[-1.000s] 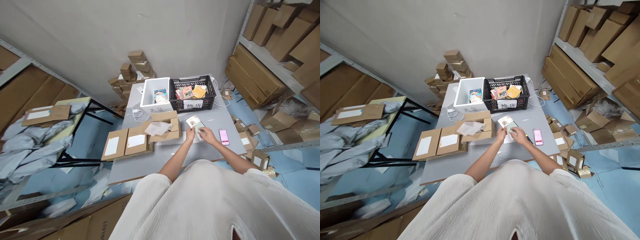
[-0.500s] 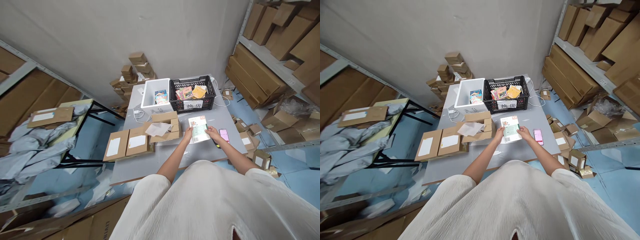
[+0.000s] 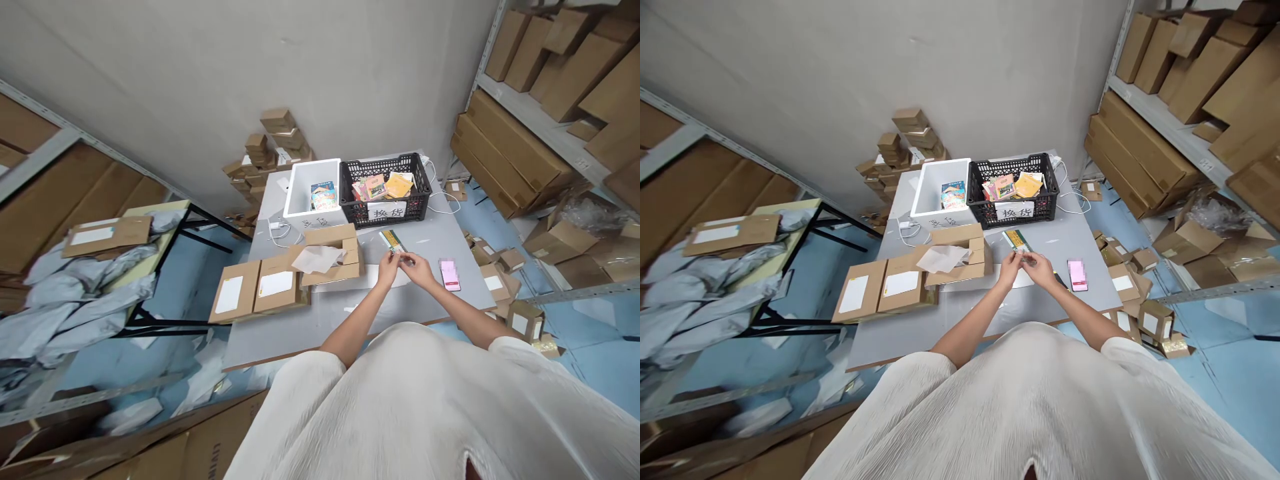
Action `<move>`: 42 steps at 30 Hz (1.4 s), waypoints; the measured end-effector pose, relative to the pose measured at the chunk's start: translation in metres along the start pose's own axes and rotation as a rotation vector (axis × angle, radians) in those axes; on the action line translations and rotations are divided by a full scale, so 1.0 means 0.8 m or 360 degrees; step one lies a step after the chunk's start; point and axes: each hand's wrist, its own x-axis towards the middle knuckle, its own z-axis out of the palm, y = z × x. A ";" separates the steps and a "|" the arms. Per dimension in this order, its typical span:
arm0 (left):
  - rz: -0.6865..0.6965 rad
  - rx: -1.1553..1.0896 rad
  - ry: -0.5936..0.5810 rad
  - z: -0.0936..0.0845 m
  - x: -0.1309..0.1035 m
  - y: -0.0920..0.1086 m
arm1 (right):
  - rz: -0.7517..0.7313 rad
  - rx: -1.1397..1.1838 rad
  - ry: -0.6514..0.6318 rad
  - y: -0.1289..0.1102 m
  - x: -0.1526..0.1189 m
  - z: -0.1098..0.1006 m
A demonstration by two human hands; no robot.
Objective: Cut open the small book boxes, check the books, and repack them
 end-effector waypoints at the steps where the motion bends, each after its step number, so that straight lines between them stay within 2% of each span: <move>1: 0.0000 -0.0044 0.0014 -0.003 0.001 0.001 | -0.0062 -0.0064 -0.0045 -0.002 -0.003 0.001; 5: -0.0057 -0.0237 0.0070 -0.023 0.006 0.002 | -0.0124 -0.0195 -0.0179 -0.003 -0.007 -0.008; 9: -0.0207 -0.0376 0.0123 -0.038 0.008 0.001 | 0.0013 -0.0259 -0.0074 0.014 -0.005 -0.026; 13: -0.0286 -0.0420 0.0162 -0.048 0.009 0.001 | 0.0274 -0.0051 -0.0041 0.035 -0.005 -0.034; 17: -0.0266 -0.0459 0.0127 -0.055 0.011 0.005 | 0.0558 0.0289 -0.0194 0.042 -0.002 -0.029; 23: -0.0259 -0.0373 0.0028 -0.070 0.020 0.024 | 0.0490 0.0588 -0.0069 0.029 0.014 -0.021; 31: -0.0137 -0.0063 -0.0157 -0.095 0.035 0.043 | 0.0489 0.0764 0.0051 0.019 0.059 -0.010; 37: -0.0083 -0.0046 -0.0090 -0.098 0.073 0.051 | 0.0509 0.0745 0.0117 0.020 0.099 -0.004; 42: -0.0078 -0.0215 -0.0018 -0.073 0.132 0.066 | 0.0550 0.0754 0.0178 0.023 0.154 -0.015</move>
